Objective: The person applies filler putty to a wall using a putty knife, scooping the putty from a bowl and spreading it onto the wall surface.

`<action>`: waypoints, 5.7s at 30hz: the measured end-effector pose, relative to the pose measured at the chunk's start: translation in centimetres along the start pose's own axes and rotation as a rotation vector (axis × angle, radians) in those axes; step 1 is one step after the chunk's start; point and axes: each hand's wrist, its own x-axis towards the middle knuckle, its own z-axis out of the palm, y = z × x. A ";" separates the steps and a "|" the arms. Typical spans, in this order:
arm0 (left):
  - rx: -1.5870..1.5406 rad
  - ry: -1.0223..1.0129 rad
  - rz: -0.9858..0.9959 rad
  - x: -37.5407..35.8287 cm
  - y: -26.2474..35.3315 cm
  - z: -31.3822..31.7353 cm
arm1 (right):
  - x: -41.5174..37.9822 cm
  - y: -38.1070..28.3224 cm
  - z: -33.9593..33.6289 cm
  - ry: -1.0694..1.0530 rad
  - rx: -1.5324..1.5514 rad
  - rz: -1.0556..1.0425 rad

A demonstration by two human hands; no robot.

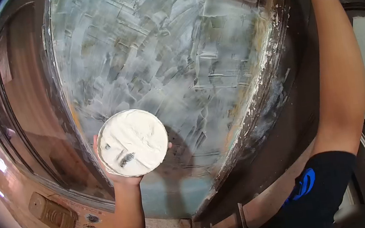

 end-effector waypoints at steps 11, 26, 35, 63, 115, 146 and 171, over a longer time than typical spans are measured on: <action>-0.078 -0.061 -0.013 -0.2 0.1 0.2 | 0.0 0.0 1.8 0.037 -0.155 0.020; -0.013 -0.247 -0.075 -0.6 0.7 0.1 | 0.7 -2.2 4.3 -0.176 -0.341 -0.127; 0.045 0.052 0.069 -1.0 2.1 -1.2 | 0.8 0.1 -0.9 -0.146 0.069 0.036; 0.079 -0.063 0.051 -1.6 3.3 -1.5 | 1.7 1.4 1.1 0.090 -0.285 0.034; 0.080 -0.078 -0.010 -2.6 2.4 -2.0 | -10.8 -5.4 12.1 -0.580 -0.423 -0.203; 0.031 0.018 -0.011 -3.1 3.2 -3.4 | -6.7 -4.2 2.2 -0.266 -0.202 0.277; 0.029 0.016 -0.045 -3.2 4.3 -3.3 | -12.6 -7.8 9.9 -0.472 -0.386 -0.209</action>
